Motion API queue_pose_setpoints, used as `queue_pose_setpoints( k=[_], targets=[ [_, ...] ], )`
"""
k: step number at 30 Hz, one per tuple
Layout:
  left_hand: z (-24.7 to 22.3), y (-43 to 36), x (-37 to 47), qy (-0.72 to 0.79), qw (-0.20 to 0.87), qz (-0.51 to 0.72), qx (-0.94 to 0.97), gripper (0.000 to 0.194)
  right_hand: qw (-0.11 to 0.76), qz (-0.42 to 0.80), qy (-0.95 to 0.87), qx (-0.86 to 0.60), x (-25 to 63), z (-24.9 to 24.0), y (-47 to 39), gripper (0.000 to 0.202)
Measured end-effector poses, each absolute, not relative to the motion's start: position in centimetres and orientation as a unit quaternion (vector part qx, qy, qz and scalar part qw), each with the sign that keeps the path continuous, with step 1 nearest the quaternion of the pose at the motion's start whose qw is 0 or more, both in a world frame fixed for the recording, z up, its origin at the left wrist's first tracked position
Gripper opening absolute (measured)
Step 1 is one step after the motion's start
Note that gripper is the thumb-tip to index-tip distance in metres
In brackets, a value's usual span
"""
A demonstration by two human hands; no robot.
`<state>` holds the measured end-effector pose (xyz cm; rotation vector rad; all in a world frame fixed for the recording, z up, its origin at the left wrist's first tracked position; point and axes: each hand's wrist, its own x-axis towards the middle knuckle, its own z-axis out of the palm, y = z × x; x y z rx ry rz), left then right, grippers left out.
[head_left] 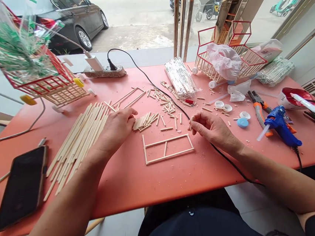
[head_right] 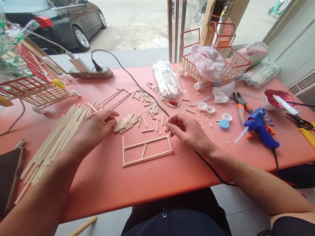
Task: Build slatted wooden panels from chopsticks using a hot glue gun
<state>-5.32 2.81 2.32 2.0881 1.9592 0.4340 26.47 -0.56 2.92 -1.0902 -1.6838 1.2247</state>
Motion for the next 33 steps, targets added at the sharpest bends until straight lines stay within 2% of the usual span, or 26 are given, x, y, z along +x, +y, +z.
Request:
queue_pose_setpoints(
  k=[9, 15, 22, 33],
  targets=[
    [3.5, 2.0, -4.5, 0.665, 0.194, 0.164, 0.702, 0.049, 0.382, 0.48, -0.663, -0.43, 26.5, 2.7, -0.6, 0.023],
    [3.0, 1.9, -4.3, 0.654, 0.229, 0.203, 0.692, 0.047, 0.369, 0.481, -0.667, -0.434, 26.5, 2.9, -0.6, 0.023],
    [3.0, 2.1, -4.5, 0.66, 0.167, 0.213, 0.701, 0.04, 0.373, 0.481, -0.668, -0.428, 26.4, 2.7, -0.6, 0.021],
    [2.6, 3.6, -4.3, 0.636, 0.152, 0.285, 0.701, 0.032, 0.369, 0.475, -0.67, -0.435, 26.4, 2.3, -0.5, 0.02]
  ],
)
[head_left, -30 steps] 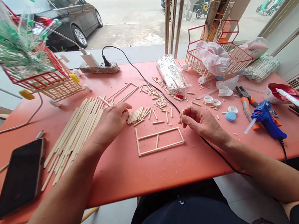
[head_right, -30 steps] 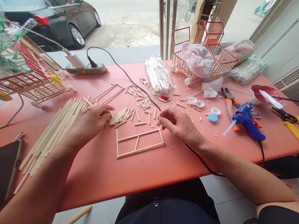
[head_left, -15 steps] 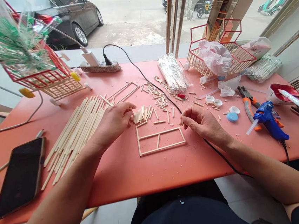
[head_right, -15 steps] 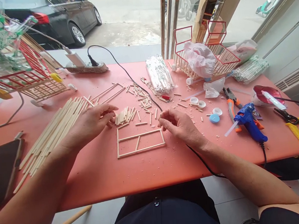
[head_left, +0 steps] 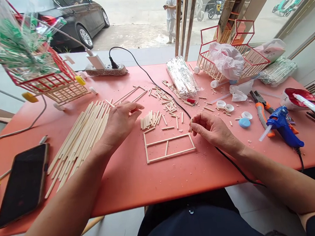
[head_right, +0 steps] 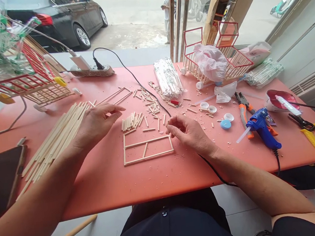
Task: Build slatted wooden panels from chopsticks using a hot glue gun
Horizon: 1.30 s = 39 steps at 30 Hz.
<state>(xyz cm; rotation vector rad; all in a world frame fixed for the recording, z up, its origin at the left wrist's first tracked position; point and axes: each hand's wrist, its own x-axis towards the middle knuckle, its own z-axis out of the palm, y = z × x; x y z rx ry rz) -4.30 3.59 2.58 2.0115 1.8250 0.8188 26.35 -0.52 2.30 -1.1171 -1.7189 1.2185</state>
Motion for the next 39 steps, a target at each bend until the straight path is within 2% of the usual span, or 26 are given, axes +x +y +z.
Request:
queue_pose_setpoints(
  k=[4, 8, 17, 33, 39],
  targets=[
    [3.0, 5.2, -3.8, 0.641, 0.205, 0.223, 0.705, 0.023, 0.366, 0.464, -0.677, -0.44, 26.3, 2.2, -0.5, 0.02],
    [3.2, 6.1, -3.4, 0.647, 0.209, 0.161, 0.715, 0.021, 0.366, 0.461, -0.678, -0.44, 26.3, 2.3, -0.6, 0.021],
    [3.0, 7.5, -3.1, 0.645, 0.209, 0.138, 0.722, 0.01, 0.354, 0.452, -0.687, -0.446, 26.2, 2.3, -0.8, 0.017],
    [2.3, 6.8, -3.1, 0.638, 0.218, 0.233, 0.7, 0.01, 0.348, 0.44, -0.681, -0.47, 26.2, 2.3, -0.5, 0.021],
    [4.7, 5.0, -2.4, 0.597, 0.284, 0.366, 0.656, 0.012, 0.368, 0.444, -0.673, -0.464, 26.4, 2.4, -0.5, 0.023]
  ],
)
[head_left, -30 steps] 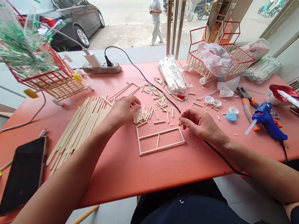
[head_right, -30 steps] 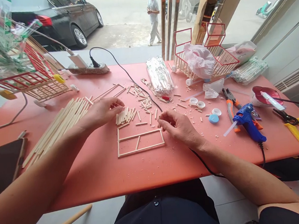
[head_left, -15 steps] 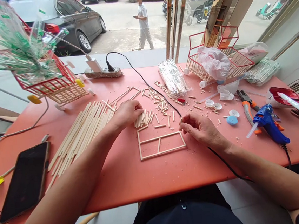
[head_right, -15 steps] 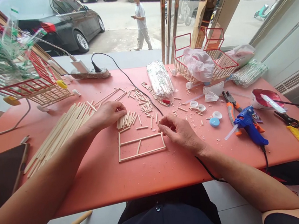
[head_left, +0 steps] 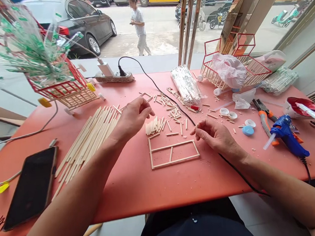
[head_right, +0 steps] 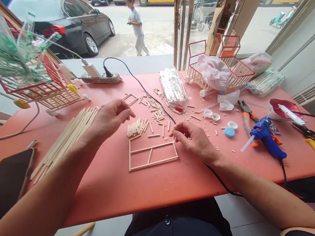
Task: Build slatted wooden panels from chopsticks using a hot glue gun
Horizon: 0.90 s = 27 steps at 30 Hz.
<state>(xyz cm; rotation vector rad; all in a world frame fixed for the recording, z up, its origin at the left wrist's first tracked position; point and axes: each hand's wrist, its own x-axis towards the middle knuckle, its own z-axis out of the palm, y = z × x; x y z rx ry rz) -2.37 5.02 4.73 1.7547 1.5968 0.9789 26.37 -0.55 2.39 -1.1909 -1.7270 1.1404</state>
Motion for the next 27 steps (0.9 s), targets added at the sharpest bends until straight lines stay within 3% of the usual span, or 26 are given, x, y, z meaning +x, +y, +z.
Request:
queue_pose_setpoints(
  k=[5, 15, 27],
  targets=[
    [6.4, 3.1, -0.9, 0.501, 0.429, 0.468, 0.588, 0.005, 0.374, 0.483, -0.655, -0.445, 26.3, 2.6, -0.1, 0.028],
    [5.4, 1.3, -1.0, 0.479, 0.568, 0.512, 0.431, 0.025, 0.371, 0.527, -0.621, -0.446, 26.2, 2.8, 0.1, 0.033],
    [4.5, 2.0, -1.8, 0.52, 0.468, 0.513, 0.497, 0.028, 0.354, 0.514, -0.637, -0.454, 26.3, 3.0, -0.4, 0.029]
  ],
)
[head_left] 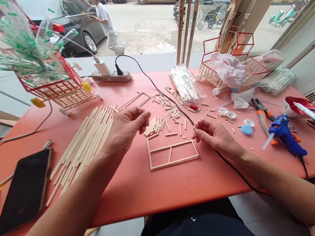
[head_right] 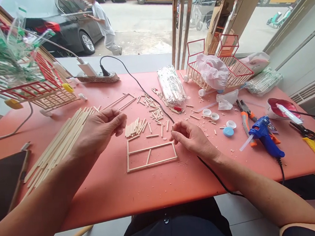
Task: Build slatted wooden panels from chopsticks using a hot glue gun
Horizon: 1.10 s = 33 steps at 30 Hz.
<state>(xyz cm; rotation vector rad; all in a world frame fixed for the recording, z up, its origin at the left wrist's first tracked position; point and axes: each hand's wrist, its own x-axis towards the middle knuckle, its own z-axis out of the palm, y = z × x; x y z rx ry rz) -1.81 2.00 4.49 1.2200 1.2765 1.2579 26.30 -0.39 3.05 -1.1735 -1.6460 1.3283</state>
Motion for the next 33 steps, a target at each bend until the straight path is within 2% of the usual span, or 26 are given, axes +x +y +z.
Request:
queue_pose_setpoints(
  k=[10, 15, 18, 22, 25, 27, 30, 33],
  targets=[
    [4.4, 2.4, -2.6, 0.477, 0.518, 0.518, 0.486, 0.066, 0.349, 0.516, -0.645, -0.443, 26.5, 2.6, -0.3, 0.033],
    [3.8, 3.0, -3.1, 0.467, 0.576, 0.517, 0.428, 0.06, 0.346, 0.521, -0.645, -0.439, 26.6, 2.3, -0.3, 0.034],
    [3.6, 3.3, -3.7, 0.471, 0.584, 0.527, 0.4, 0.049, 0.346, 0.523, -0.646, -0.434, 26.6, 2.3, -0.3, 0.033],
    [4.9, 3.4, -4.4, 0.474, 0.48, 0.635, 0.376, 0.019, 0.349, 0.526, -0.645, -0.431, 26.6, 2.4, -0.4, 0.03],
    [6.6, 3.0, -4.8, 0.416, 0.308, 0.763, 0.387, 0.016, 0.352, 0.522, -0.646, -0.432, 26.6, 2.5, -0.5, 0.03],
    [7.0, 2.8, -5.1, 0.402, 0.224, 0.787, 0.412, 0.014, 0.356, 0.521, -0.644, -0.432, 26.6, 2.5, -0.5, 0.029],
    [5.8, 2.9, -5.9, 0.444, 0.175, 0.723, 0.498, 0.01, 0.357, 0.528, -0.641, -0.427, 26.5, 2.6, -0.6, 0.027],
    [3.9, 3.5, -6.1, 0.515, 0.176, 0.518, 0.66, 0.044, 0.356, 0.525, -0.645, -0.426, 26.5, 2.8, -0.6, 0.024]
  ],
)
